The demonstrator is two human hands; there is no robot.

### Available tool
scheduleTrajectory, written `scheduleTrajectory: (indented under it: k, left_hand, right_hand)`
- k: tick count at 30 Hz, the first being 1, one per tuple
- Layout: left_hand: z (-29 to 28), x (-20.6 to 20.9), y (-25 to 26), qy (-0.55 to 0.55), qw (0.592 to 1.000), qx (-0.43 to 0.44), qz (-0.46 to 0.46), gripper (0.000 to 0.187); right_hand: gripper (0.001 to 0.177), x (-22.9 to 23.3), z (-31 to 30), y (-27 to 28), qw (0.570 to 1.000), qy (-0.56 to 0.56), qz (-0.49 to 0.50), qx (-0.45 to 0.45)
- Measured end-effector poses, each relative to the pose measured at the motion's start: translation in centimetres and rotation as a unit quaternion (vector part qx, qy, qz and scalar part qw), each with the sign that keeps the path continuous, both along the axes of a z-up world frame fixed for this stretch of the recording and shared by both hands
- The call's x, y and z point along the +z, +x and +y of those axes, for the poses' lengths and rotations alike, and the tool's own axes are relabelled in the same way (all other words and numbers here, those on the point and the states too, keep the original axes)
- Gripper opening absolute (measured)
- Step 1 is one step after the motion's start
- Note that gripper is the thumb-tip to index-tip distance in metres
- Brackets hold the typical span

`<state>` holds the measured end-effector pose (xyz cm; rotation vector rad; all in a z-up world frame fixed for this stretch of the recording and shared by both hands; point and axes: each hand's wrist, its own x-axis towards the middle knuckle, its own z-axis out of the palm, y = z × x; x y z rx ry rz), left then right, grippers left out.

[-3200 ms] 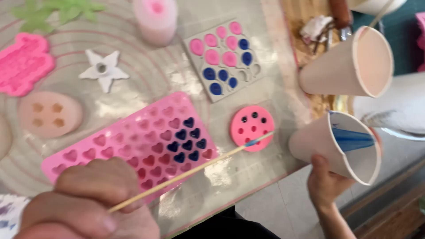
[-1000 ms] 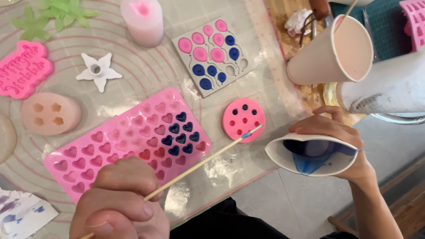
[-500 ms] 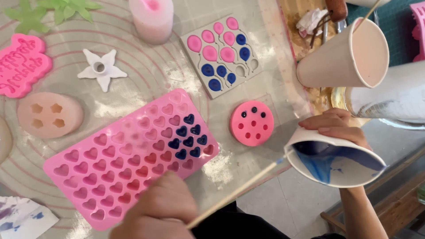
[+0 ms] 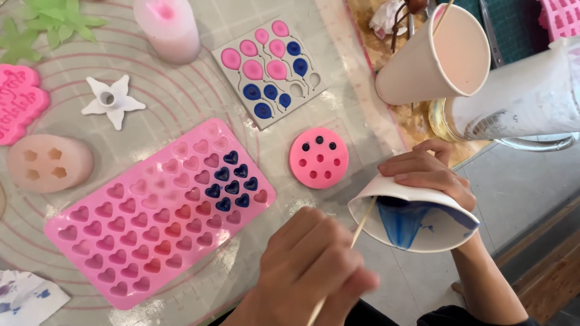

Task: Pouring colored liquid wax into various silicone molds to create candle components and shapes.

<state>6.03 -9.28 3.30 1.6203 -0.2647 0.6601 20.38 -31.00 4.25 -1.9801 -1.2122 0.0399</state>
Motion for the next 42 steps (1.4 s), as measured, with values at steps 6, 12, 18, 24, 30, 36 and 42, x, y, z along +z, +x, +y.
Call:
scheduleTrajectory:
  k: [6,12,18,24,30,36,42]
  left_hand:
    - [-0.9,0.3,-0.5,0.043,0.999,-0.015,-0.018,0.035]
    - [-0.7,0.8,0.2,0.005,0.999,0.018,-0.051,0.033]
    - [-0.7,-0.2,-0.4,0.097,0.991,0.044,-0.078,0.035]
    - [-0.4,0.9,-0.5,0.131,0.990,-0.005,-0.056,0.035]
    - [-0.6,0.9,-0.7,0.147,0.982,-0.052,-0.103,0.032]
    - [-0.3,0.9,-0.9,0.171,0.979,-0.020,-0.111,0.033]
    - [-1.0,-0.3,-0.8,0.174,0.976,-0.005,-0.127,0.030]
  right_hand:
    - [0.023,0.1,-0.3,0.0,1.000,-0.004,-0.017,0.004]
    - [0.024,0.2,-0.3,0.0,1.000,-0.010,-0.023,0.009]
    - [0.021,0.4,-0.2,0.0,1.000,-0.016,-0.023,0.010]
    - [0.020,0.4,-0.1,-0.2,1.000,-0.021,-0.020,0.003]
    - [0.023,0.6,-0.4,-0.3,0.999,-0.031,-0.017,-0.006]
    - [0.022,0.6,-0.4,-0.3,0.999,-0.036,-0.019,-0.011]
    - [0.026,0.5,-0.5,-0.4,0.999,-0.035,-0.020,-0.013]
